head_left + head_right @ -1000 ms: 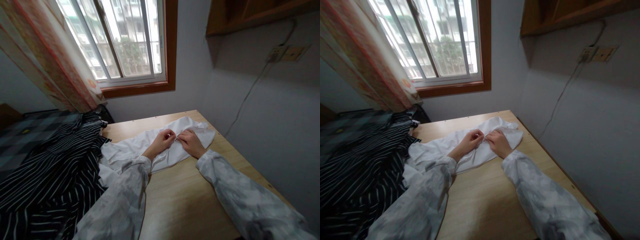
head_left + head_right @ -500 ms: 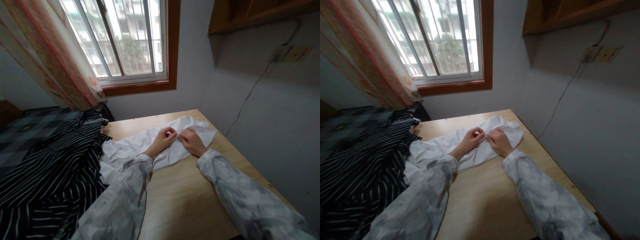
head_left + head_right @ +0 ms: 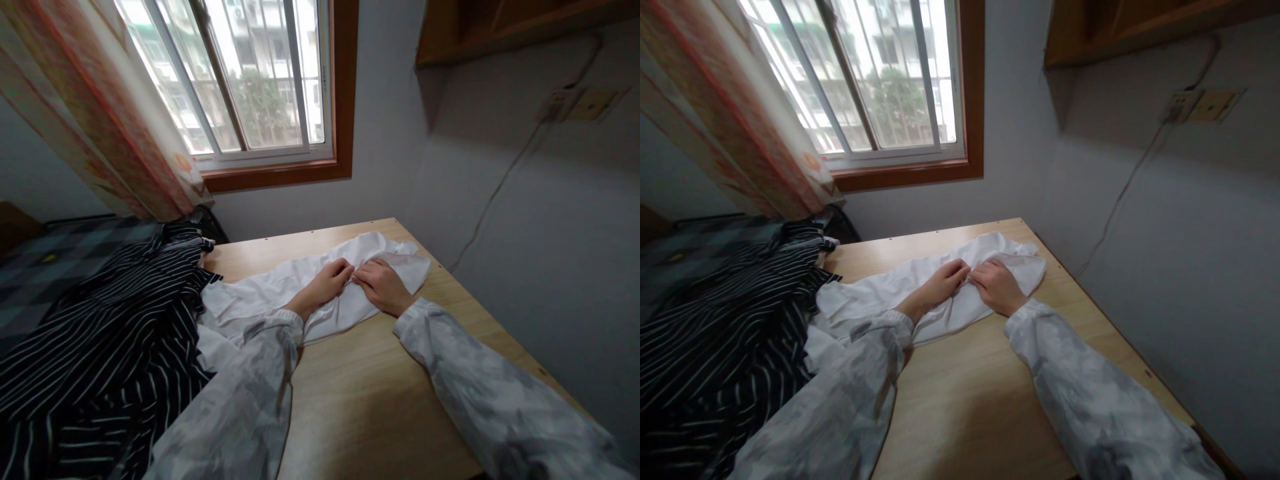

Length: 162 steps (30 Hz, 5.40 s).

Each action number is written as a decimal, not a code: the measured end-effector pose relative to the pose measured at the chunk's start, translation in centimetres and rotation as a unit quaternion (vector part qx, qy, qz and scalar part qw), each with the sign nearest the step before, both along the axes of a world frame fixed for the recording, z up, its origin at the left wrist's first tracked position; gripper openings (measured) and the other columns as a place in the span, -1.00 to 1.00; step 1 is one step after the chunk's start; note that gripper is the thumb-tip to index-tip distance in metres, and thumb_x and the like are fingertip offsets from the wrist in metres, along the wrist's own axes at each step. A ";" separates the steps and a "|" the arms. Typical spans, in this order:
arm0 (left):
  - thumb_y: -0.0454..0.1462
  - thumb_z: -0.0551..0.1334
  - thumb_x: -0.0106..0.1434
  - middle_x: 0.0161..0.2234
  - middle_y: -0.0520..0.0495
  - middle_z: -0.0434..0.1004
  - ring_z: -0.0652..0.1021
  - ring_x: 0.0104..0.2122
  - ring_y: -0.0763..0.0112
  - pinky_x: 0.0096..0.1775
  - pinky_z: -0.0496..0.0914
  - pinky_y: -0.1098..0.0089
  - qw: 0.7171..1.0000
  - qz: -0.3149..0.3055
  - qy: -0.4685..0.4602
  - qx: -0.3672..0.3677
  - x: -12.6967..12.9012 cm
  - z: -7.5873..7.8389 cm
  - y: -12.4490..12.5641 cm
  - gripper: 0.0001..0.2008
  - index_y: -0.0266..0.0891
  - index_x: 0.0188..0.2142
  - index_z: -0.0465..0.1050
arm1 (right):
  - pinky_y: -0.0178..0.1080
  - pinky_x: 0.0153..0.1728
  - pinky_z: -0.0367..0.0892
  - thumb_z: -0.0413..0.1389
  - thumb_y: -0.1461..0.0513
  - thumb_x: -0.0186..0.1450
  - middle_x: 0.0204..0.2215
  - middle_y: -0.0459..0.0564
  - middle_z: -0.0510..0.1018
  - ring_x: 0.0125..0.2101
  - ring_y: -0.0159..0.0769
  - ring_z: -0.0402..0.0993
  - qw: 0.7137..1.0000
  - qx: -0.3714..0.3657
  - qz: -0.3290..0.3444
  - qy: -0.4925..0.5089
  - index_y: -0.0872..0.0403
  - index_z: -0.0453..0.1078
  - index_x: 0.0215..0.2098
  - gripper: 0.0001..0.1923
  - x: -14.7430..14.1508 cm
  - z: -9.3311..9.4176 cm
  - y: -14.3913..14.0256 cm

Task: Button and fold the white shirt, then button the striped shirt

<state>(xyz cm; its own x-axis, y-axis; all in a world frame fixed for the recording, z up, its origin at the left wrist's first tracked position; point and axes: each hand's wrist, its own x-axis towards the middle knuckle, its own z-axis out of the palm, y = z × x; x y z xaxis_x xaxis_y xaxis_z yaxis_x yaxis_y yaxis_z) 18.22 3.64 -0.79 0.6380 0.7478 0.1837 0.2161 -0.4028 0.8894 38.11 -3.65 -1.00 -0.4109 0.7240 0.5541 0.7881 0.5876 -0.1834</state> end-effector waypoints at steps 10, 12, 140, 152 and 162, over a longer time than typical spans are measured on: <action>0.01 0.27 0.36 -0.46 0.08 0.35 0.33 -0.41 0.43 -0.33 0.24 0.39 0.991 0.125 -0.050 0.001 0.9 -0.4 0.6 -0.65 -0.20 -0.38 0.38 | -0.07 0.05 0.33 0.03 0.25 0.57 -0.31 0.05 0.63 -0.19 -0.11 0.47 0.997 0.072 0.035 0.008 0.01 0.48 -0.26 -0.74 -0.5 1.1 -0.9; 0.01 0.24 0.40 -0.43 0.09 0.34 0.34 -0.37 0.41 -0.28 0.28 0.39 0.975 0.188 -0.121 0.001 0.5 -0.3 0.7 -0.65 -0.19 -0.35 0.37 | -0.08 -0.06 0.34 0.03 0.21 0.56 -0.44 0.00 0.53 -0.32 -0.15 0.42 0.993 0.092 0.006 0.073 -0.02 0.36 -0.41 -0.66 0.6 1.4 -1.1; -0.42 0.20 0.15 -0.11 -0.08 0.73 0.67 -0.16 0.19 -0.11 0.39 0.35 0.888 -0.094 0.405 0.199 -24.8 13.1 -5.8 -0.53 -0.08 0.02 0.63 | -0.01 0.20 0.36 0.26 -0.04 0.38 0.15 0.17 0.63 0.11 0.00 0.54 0.962 -0.229 0.145 0.028 0.00 0.53 0.19 -0.50 -2.1 9.8 5.5; -0.44 0.27 0.18 0.07 -0.16 0.72 0.69 0.01 0.14 0.02 0.49 0.33 0.874 -0.085 0.447 0.171 -25.2 13.3 -6.4 -0.44 -0.13 0.17 0.56 | -0.21 -0.20 0.31 0.26 -0.26 0.26 -0.29 -0.01 0.66 -0.26 -0.19 0.49 0.940 -0.308 0.133 0.065 0.07 0.65 -0.19 -0.42 -3.7 12.5 8.0; 0.02 0.57 -0.03 0.54 -0.52 0.09 0.25 0.48 -0.34 0.43 0.14 -0.05 0.842 -0.019 0.471 0.261 -27.3 13.1 -4.9 0.16 -0.28 0.49 0.22 | 0.15 0.12 0.33 0.43 -0.22 0.14 -0.16 0.25 0.72 -0.04 0.18 0.60 0.945 -0.133 -0.144 -0.263 0.01 0.68 -0.21 -0.48 8.6 14.8 6.4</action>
